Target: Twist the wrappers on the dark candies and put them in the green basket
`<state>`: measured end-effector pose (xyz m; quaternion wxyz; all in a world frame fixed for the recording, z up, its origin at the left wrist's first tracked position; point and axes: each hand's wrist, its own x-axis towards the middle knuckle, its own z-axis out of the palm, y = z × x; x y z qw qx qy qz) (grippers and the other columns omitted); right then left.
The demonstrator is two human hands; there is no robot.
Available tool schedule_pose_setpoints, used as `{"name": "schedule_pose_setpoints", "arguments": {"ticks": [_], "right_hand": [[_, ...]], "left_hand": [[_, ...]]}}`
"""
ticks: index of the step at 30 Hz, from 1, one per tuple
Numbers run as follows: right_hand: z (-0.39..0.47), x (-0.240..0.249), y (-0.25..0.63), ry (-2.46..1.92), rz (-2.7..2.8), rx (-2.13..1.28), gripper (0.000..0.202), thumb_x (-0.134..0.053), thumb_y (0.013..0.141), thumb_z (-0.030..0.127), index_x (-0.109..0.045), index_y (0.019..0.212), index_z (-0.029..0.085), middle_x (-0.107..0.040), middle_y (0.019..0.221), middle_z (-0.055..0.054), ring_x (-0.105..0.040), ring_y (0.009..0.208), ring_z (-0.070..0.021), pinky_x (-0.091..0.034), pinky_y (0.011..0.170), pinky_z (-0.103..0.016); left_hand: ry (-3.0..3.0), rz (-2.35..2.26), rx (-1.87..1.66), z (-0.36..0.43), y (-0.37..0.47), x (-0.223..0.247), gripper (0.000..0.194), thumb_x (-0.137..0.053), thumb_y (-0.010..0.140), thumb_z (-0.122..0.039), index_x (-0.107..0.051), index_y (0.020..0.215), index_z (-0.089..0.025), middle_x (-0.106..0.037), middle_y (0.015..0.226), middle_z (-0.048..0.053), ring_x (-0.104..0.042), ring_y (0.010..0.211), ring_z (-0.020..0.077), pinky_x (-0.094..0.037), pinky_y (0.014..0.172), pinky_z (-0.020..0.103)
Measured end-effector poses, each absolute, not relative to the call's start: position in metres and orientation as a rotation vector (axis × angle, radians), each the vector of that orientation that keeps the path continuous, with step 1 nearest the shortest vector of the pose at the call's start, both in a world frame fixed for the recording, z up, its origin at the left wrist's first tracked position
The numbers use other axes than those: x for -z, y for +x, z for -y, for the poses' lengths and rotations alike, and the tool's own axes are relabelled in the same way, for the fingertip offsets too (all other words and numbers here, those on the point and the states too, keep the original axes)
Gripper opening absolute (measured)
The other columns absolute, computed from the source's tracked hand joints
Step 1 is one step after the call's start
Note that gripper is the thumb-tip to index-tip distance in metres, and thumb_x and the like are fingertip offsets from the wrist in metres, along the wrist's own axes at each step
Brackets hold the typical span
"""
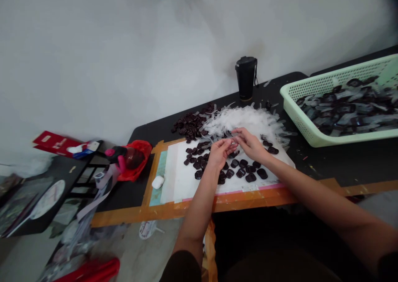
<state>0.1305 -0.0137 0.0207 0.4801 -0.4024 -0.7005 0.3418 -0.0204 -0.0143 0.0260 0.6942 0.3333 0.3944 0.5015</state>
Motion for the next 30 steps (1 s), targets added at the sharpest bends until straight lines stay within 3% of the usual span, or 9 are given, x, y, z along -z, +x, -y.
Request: {"name": "schedule_pose_setpoints", "arguments": {"ticks": [4, 9, 13, 19, 23, 27, 30], "right_hand": [[0.013, -0.016, 0.13, -1.054, 1.758, -0.765, 0.021, -0.041, 0.094, 0.036, -0.049, 0.107, 0.021, -0.065, 0.083, -0.006, -0.061, 0.07, -0.0193, -0.046, 0.067, -0.033], [0.009, -0.015, 0.135, -1.1, 1.622, -0.743, 0.02, -0.045, 0.093, 0.041, -0.052, 0.1, 0.024, -0.064, 0.078, -0.004, -0.059, 0.067, -0.0188, -0.044, 0.064, -0.032], [0.004, -0.019, 0.143, -1.132, 1.482, -0.681, 0.024, -0.043, 0.093, 0.044, -0.05, 0.103, 0.023, -0.064, 0.076, -0.003, -0.05, 0.056, -0.0155, -0.039, 0.057, -0.031], [-0.003, -0.023, 0.153, -1.138, 1.376, -0.627, 0.024, -0.044, 0.092, 0.045, -0.052, 0.1, 0.023, -0.061, 0.072, -0.002, -0.045, 0.051, -0.0139, -0.035, 0.053, -0.029], [-0.004, -0.022, 0.153, -1.111, 1.425, -0.626, 0.024, -0.046, 0.091, 0.044, -0.054, 0.098, 0.022, -0.062, 0.071, -0.002, -0.049, 0.054, -0.0143, -0.036, 0.055, -0.029], [-0.001, -0.02, 0.154, -1.133, 1.562, -0.59, 0.023, -0.047, 0.091, 0.042, -0.057, 0.098, 0.022, -0.063, 0.07, -0.002, -0.054, 0.059, -0.0163, -0.041, 0.061, -0.03], [-0.001, -0.016, 0.153, -1.142, 1.729, -0.528, 0.02, -0.05, 0.088, 0.036, -0.06, 0.097, 0.021, -0.065, 0.071, -0.003, -0.056, 0.06, -0.0175, -0.042, 0.062, -0.03]], "left_hand": [[0.861, -0.946, -1.156, 0.013, -0.022, -0.025, 0.028, -0.077, 0.067, -0.034, -0.068, 0.085, -0.014, -0.07, 0.08, 0.003, -0.064, 0.066, 0.0099, -0.052, 0.066, 0.022], [1.46, -1.118, -1.056, 0.016, -0.028, -0.03, 0.019, -0.069, 0.074, -0.033, -0.07, 0.083, -0.016, -0.067, 0.073, 0.002, -0.054, 0.06, 0.0098, -0.045, 0.059, 0.022], [1.958, -1.133, -0.82, 0.024, -0.021, -0.03, 0.015, -0.067, 0.076, -0.026, -0.071, 0.089, -0.019, -0.066, 0.083, 0.004, -0.056, 0.066, 0.0129, -0.047, 0.068, 0.027], [2.293, -1.077, -0.589, 0.032, 0.001, -0.02, 0.029, -0.061, 0.079, -0.021, -0.065, 0.109, -0.021, -0.063, 0.104, 0.008, -0.059, 0.094, 0.0217, -0.046, 0.09, 0.035], [2.287, -1.127, -0.61, 0.032, 0.004, -0.016, 0.035, -0.062, 0.078, -0.02, -0.062, 0.113, -0.021, -0.06, 0.102, 0.007, -0.059, 0.085, 0.0195, -0.047, 0.087, 0.033], [2.221, -1.21, -0.792, 0.024, -0.007, -0.021, 0.027, -0.061, 0.077, -0.016, -0.066, 0.103, -0.019, -0.06, 0.095, 0.005, -0.055, 0.069, 0.0143, -0.048, 0.08, 0.031], [2.225, -1.304, -0.811, 0.02, -0.019, -0.03, 0.021, -0.061, 0.075, -0.013, -0.069, 0.094, -0.02, -0.061, 0.084, 0.004, -0.056, 0.073, 0.0172, -0.047, 0.084, 0.033]]}}
